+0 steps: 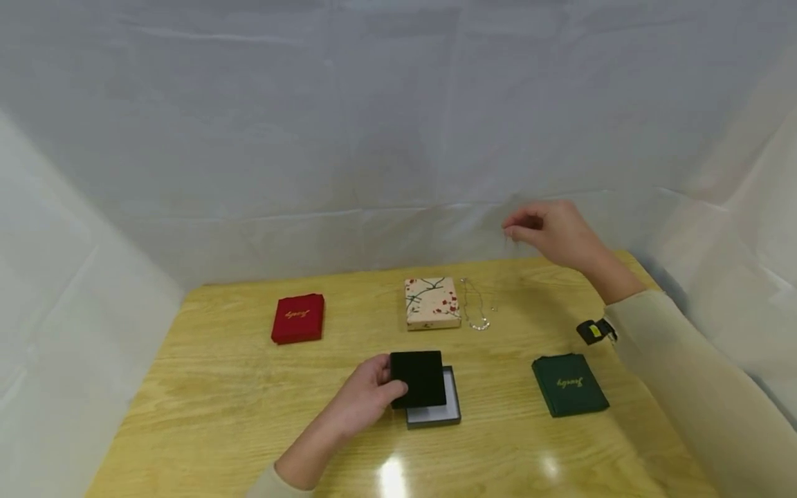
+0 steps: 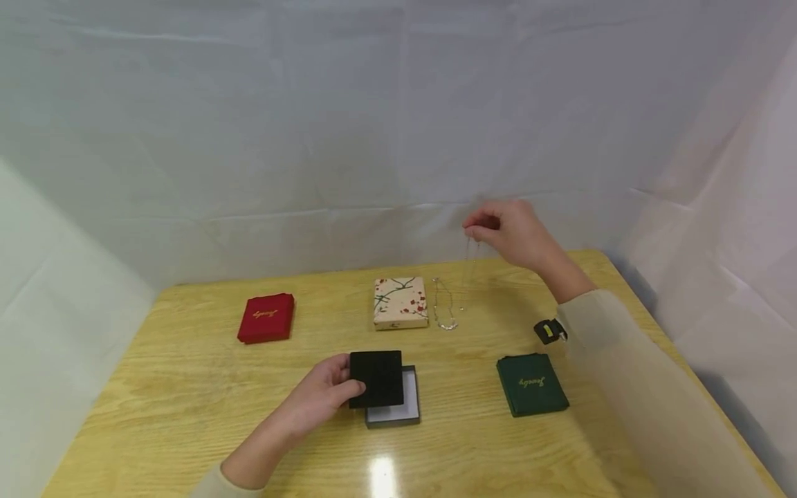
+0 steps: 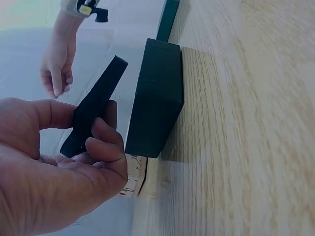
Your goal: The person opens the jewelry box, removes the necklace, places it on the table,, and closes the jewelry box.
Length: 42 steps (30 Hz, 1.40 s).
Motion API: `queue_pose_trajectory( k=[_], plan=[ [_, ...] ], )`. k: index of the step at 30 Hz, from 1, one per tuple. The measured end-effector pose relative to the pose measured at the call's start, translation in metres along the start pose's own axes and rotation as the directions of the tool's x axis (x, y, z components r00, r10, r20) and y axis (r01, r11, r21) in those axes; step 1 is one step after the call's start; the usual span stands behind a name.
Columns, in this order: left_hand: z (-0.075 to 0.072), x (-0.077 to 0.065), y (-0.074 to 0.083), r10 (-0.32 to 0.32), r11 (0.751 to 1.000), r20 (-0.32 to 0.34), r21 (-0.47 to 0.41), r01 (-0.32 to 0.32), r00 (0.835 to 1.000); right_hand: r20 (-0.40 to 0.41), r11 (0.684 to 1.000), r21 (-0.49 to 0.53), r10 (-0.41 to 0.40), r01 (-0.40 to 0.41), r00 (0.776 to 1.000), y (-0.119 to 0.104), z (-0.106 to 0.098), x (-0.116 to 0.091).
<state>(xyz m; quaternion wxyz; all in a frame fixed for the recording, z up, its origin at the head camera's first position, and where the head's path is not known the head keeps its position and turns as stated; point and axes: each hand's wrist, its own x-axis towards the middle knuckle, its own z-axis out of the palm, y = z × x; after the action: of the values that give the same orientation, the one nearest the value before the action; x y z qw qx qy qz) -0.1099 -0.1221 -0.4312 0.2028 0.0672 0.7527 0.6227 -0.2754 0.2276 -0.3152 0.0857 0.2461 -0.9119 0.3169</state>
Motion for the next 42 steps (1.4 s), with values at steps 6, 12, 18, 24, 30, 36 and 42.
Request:
queue_pose_trajectory(
  k=[6, 12, 18, 24, 30, 36, 42],
  plan=[
    [0.003, 0.0, 0.0, 0.004, 1.0, 0.001, 0.0, -0.004, 1.0, -0.086, 1.0, -0.025, 0.002, -0.004, 0.996, 0.022, 0.004, 0.024],
    [0.007, 0.001, 0.001, 0.011, 1.0, 0.012, -0.005, -0.011, 1.0, -0.14, 0.999, -0.037, -0.035, 0.031, 0.989, 0.042, 0.006, 0.025],
    [0.007, 0.003, 0.001, 0.017, 1.0, 0.019, 0.008, -0.017, 1.0, -0.093, 0.999, -0.028, -0.037, 0.035, 0.995, 0.056, 0.016, 0.008],
    [0.007, 0.003, 0.001, 0.019, 1.0, 0.021, 0.006, -0.019, 1.0, -0.034, 1.0, -0.007, -0.022, 0.022, 0.999, 0.06, 0.024, -0.007],
    [0.008, 0.003, 0.001, 0.017, 1.0, 0.021, -0.003, -0.017, 1.0, 0.032, 1.0, 0.004, 0.021, -0.021, 0.999, 0.06, 0.029, -0.018],
    [0.008, 0.004, 0.001, 0.024, 1.0, 0.017, -0.004, -0.024, 1.0, 0.118, 1.0, 0.014, 0.01, -0.012, 0.993, 0.059, 0.033, -0.028],
    [0.008, 0.003, 0.001, 0.019, 1.0, 0.013, 0.001, -0.019, 1.0, 0.204, 0.999, 0.024, 0.029, -0.035, 0.979, 0.058, 0.038, -0.036]
  ],
)
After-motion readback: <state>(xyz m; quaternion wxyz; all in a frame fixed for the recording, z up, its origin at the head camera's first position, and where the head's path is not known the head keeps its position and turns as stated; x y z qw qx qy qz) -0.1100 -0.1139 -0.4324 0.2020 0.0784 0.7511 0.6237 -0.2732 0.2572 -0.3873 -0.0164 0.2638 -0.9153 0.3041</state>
